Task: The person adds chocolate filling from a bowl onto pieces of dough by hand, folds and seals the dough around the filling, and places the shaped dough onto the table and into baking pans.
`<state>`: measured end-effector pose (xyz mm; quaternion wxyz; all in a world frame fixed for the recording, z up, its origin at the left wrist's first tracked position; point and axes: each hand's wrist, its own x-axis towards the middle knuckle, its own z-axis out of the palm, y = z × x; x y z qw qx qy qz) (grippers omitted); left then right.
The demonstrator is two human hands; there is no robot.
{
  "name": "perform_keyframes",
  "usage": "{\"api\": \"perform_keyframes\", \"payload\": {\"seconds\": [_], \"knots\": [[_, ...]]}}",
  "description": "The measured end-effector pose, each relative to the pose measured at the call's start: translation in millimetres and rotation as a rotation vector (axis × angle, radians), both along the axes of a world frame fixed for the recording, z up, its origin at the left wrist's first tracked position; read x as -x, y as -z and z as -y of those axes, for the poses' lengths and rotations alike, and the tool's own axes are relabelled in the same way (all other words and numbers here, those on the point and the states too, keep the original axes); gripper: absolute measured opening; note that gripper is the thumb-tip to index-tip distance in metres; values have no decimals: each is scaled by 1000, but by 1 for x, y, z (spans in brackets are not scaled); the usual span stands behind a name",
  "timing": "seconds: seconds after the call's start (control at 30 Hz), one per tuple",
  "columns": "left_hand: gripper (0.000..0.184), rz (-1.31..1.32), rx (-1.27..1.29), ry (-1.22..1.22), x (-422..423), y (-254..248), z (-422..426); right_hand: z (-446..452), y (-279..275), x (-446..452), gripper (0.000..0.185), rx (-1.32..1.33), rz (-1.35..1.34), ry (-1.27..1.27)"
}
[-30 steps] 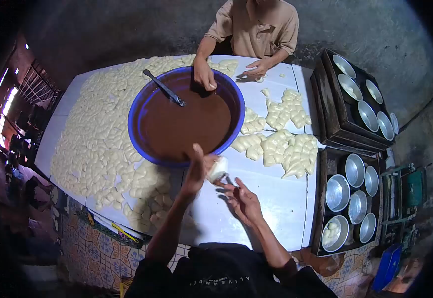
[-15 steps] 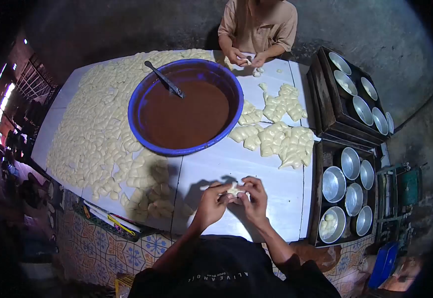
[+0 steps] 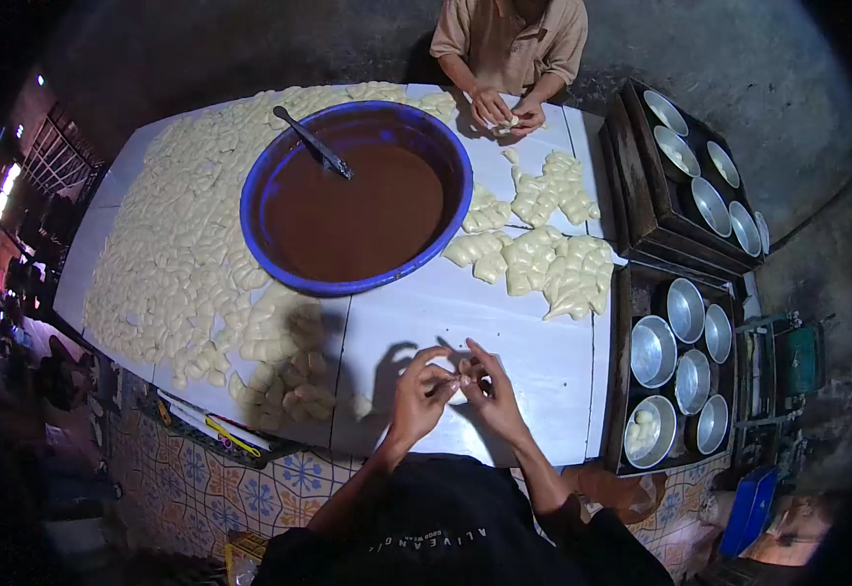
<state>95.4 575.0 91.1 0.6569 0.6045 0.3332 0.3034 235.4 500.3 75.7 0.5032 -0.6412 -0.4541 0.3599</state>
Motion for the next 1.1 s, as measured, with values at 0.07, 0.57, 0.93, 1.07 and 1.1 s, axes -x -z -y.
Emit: {"api": "perform_keyframes", "payload": {"seconds": [0.07, 0.57, 0.93, 1.07, 1.1], "knots": [[54, 138, 76, 67, 3, -13, -1, 3, 5, -17, 50, 240, -527, -313], [20, 267, 168, -849, 104, 23, -36, -26, 48, -48, 44, 141, 231, -119], [15, 142, 92, -940, 132, 15, -23, -63, 51, 127, 31, -137, 640, -797], [22, 128, 8, -792, 124, 9, -6, -65, 28, 102, 38, -266, 19, -553], [24, 127, 1, -766, 117, 7, -2, -57, -2, 87, 37, -45, -115, -495]]}}
